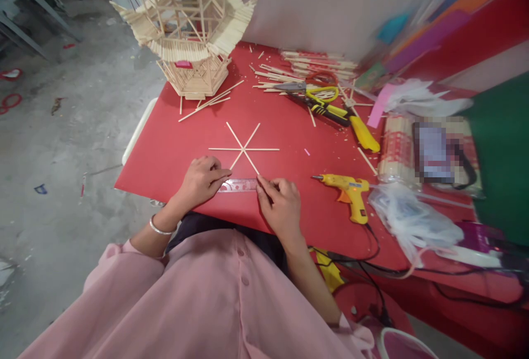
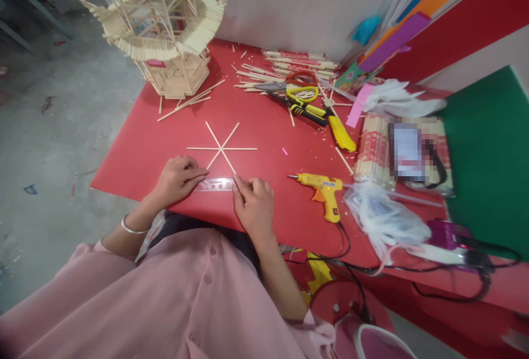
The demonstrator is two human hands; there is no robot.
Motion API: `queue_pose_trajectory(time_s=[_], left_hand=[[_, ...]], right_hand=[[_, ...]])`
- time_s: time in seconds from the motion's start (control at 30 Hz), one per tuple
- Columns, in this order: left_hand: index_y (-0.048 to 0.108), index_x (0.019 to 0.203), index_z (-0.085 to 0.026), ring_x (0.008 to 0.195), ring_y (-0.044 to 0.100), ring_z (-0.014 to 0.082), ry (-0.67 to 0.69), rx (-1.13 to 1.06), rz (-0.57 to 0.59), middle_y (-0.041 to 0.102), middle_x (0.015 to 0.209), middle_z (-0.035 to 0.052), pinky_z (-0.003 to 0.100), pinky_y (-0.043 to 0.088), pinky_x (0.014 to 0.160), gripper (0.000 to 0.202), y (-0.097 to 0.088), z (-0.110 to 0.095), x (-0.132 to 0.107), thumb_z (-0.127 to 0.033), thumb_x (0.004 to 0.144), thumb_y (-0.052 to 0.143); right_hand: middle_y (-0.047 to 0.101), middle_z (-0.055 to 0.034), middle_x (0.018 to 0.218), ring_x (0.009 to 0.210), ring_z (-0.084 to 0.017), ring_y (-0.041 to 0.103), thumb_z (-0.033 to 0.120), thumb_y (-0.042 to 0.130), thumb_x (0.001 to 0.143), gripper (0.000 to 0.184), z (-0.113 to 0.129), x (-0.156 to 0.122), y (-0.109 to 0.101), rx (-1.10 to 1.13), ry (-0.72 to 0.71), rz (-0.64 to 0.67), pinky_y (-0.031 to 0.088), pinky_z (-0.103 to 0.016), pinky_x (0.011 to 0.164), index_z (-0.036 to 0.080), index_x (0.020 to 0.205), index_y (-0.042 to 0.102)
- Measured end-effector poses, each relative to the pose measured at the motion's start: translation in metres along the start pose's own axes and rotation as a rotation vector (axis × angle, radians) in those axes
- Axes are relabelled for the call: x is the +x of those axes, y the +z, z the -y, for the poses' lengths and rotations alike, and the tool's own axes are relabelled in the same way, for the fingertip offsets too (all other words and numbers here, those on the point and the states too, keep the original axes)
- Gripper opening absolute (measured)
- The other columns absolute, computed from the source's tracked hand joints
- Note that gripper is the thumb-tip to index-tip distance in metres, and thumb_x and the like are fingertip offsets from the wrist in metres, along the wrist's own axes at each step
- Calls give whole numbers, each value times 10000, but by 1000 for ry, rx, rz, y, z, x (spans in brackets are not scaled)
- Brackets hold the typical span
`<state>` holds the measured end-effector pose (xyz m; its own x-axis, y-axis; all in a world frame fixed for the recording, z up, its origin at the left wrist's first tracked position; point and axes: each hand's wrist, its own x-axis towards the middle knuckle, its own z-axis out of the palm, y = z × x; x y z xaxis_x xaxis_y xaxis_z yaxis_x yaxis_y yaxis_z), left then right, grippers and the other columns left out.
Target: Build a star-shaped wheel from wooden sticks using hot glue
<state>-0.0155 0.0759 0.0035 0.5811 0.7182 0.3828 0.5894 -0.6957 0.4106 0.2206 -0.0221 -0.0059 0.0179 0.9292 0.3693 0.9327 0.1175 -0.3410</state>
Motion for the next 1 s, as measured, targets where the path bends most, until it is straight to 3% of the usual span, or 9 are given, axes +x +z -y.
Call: queue_pose_trajectory(time_s=[1.0], left_hand=[[804,1030,-258,811,556,183,-6,-2,20,659,902,69,349,374,744,254,1,2,-1,-363,985,577]], right_hand=[[619,-64,898,853,-193,515,368,530,1011,314,0,-1,0,-6,18,17,387,-344,773,253,1196,757]])
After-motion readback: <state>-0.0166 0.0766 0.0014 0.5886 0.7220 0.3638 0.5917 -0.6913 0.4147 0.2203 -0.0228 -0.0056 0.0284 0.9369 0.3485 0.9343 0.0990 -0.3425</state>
